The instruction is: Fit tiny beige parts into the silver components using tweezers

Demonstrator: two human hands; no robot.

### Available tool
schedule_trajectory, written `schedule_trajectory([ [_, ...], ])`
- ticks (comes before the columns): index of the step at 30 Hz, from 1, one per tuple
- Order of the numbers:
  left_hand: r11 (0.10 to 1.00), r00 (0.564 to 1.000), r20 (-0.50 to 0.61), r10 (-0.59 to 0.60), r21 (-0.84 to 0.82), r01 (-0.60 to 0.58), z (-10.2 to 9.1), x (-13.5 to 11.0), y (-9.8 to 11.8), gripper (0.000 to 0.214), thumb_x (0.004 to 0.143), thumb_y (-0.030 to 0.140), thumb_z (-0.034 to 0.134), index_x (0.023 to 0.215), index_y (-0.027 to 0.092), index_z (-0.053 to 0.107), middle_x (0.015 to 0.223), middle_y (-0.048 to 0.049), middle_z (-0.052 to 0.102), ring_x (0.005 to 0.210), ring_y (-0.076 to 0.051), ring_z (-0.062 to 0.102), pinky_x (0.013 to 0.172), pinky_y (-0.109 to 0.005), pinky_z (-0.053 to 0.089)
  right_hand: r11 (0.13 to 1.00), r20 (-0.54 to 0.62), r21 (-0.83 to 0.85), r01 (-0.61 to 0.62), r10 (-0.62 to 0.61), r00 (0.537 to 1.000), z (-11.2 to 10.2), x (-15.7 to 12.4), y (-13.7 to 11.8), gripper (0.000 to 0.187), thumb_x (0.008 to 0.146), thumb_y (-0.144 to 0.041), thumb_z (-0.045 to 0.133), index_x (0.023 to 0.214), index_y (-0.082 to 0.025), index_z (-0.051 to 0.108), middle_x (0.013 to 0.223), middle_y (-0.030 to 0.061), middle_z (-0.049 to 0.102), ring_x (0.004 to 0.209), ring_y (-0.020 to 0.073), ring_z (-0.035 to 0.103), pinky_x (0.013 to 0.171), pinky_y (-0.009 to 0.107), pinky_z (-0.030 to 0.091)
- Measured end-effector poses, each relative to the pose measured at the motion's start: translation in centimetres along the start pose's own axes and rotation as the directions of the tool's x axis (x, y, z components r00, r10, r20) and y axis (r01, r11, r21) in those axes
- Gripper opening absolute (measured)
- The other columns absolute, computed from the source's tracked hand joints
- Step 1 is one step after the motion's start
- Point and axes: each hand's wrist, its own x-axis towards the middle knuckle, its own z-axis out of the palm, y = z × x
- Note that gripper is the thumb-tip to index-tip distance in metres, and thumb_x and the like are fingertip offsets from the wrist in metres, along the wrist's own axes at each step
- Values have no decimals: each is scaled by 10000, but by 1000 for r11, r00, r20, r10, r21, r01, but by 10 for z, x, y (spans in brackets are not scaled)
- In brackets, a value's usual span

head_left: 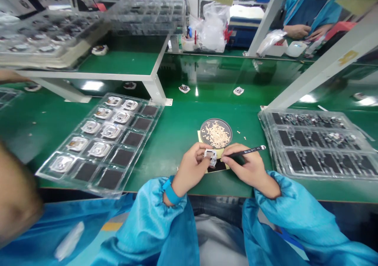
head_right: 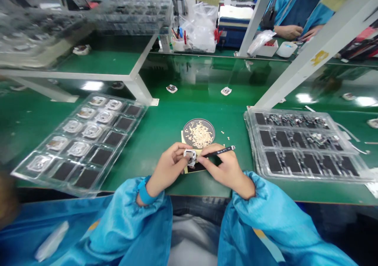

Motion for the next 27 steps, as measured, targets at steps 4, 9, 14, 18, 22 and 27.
schedule_trajectory([
  [4, 1000, 1000, -10, 7, 15, -7, 0, 1, 0, 233, 873, 141, 613, 1105, 127, 594, 940, -66, 729, 707, -112, 681, 600, -194, 520, 997, 5, 3, -73, 73, 997, 2, -1, 2, 164, 862, -133, 740, 988, -220, 684, 929, 24, 715, 874, 162, 685, 823, 319, 542],
  [9, 1000, 999, -29, 20, 18, -19, 0, 3, 0, 242, 861, 136, 628, 1102, 121, 617, 903, -61, 724, 711, -114, 676, 581, -188, 511, 951, 161, 252, -181, 143, 977, -8, -2, 2, 92, 910, -139, 687, 966, -211, 673, 962, 44, 714, 930, 176, 692, 875, 349, 550],
  [14, 1000, 1000, -21, 16, 1, -16, -1, 4, 1, 266, 855, 137, 632, 1120, 109, 636, 888, -60, 720, 672, -103, 657, 602, -199, 526, 905, 241, 372, -208, 122, 963, -15, 3, -3, 85, 902, -131, 693, 952, -198, 677, 954, 60, 724, 927, 181, 705, 844, 345, 570],
  [18, 1000, 1000, -4, 10, -28, -10, -1, 3, 0, 298, 843, 156, 659, 1134, 99, 641, 913, -74, 725, 752, -124, 680, 680, -213, 549, 969, 18, 232, -79, 77, 997, -4, 10, -4, 86, 893, -136, 702, 957, -194, 699, 964, 66, 734, 949, 188, 704, 894, 374, 567],
  [22, 1000, 1000, 20, -8, -28, 9, -1, 2, 0, 324, 844, 224, 687, 1143, 103, 652, 898, -79, 716, 753, -150, 681, 692, -251, 561, 987, 4, 150, -60, 60, 998, 5, 14, -3, 70, 875, -170, 735, 937, -201, 727, 966, 65, 745, 944, 198, 707, 896, 393, 570],
  [27, 997, 998, 62, -2, -75, 6, -3, 2, 3, 352, 846, 296, 716, 1143, 115, 666, 1035, -126, 730, 864, -187, 698, 726, -274, 568, 932, -23, 292, -214, 231, 973, 10, 11, 1, 77, 846, -262, 778, 887, -201, 753, 947, 69, 765, 924, 210, 728, 890, 386, 595],
])
